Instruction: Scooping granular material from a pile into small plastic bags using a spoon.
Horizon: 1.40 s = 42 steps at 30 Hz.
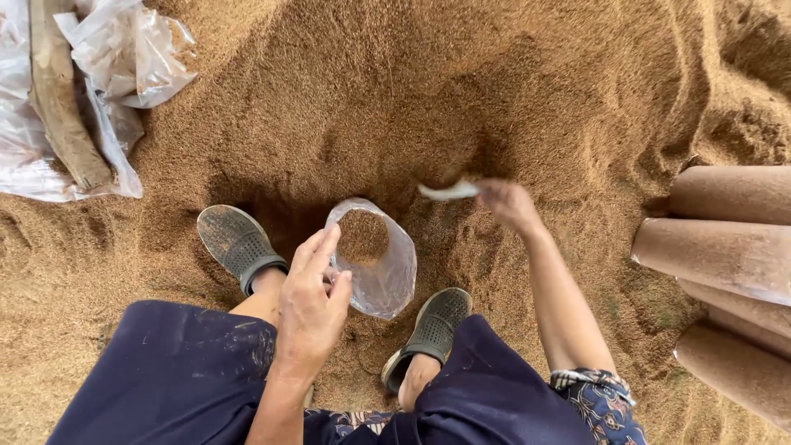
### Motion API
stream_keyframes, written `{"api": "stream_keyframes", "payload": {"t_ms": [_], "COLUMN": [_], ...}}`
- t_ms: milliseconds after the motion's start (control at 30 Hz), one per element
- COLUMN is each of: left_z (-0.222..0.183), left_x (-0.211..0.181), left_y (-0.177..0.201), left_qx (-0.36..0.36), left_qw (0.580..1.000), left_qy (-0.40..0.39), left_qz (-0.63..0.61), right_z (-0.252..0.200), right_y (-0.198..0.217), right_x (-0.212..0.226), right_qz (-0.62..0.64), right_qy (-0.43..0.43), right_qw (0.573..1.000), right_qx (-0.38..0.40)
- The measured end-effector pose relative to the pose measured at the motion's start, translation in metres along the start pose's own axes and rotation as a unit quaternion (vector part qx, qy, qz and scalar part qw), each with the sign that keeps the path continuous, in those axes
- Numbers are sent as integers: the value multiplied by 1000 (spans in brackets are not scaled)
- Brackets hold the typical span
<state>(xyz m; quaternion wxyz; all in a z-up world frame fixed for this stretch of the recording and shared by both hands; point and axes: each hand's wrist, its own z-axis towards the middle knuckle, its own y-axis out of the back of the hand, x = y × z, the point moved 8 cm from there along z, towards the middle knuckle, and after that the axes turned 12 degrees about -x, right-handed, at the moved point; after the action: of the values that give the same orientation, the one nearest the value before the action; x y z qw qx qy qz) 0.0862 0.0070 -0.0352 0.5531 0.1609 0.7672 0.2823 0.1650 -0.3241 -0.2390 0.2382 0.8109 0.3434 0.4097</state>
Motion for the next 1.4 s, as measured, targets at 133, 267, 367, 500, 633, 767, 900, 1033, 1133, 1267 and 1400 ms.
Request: {"api": "stream_keyframes", "payload": {"t_ms": [133, 267, 367, 500, 633, 767, 900, 1033, 1133, 1267, 1400], "left_z": [0, 0, -3, -9, -12, -13, -26, -28, -19, -11, -7], "left_x": [5, 1, 3, 6, 10, 14, 18, 28, 20, 12, 8], "left_y": [-1, 2, 2, 0, -3, -1, 6, 7, 17, 21, 22], "left_qx": [-1, 3, 5, -9, 3, 4, 26, 54, 40, 15, -23], "left_qw": [1000, 998, 996, 992, 993, 990, 979, 968, 972, 994, 999], "left_qy": [17, 48, 77, 80, 83, 115, 192, 226, 216, 109, 8], "left_qz": [0, -31, -49, -96, -81, -85, -71, -95, -80, -9, 36], "right_z": [27, 9, -33, -94, -137, -159, -153, -115, -65, -18, -1], "right_y": [36, 79, 104, 118, 110, 76, 65, 75, 58, -25, -60], "right_x": [7, 38, 72, 123, 163, 192, 186, 158, 108, 48, 34], "right_qz": [-27, 15, 59, 93, 79, 24, 14, 109, 189, 50, -80], "right_qy": [80, 218, 260, 279, 339, 320, 299, 293, 174, 63, -10], "right_qw": [989, 947, 939, 949, 937, 941, 942, 945, 965, 986, 987], "right_qx": [-125, -234, -218, -117, -34, 108, 153, 101, 58, 149, 136]}}
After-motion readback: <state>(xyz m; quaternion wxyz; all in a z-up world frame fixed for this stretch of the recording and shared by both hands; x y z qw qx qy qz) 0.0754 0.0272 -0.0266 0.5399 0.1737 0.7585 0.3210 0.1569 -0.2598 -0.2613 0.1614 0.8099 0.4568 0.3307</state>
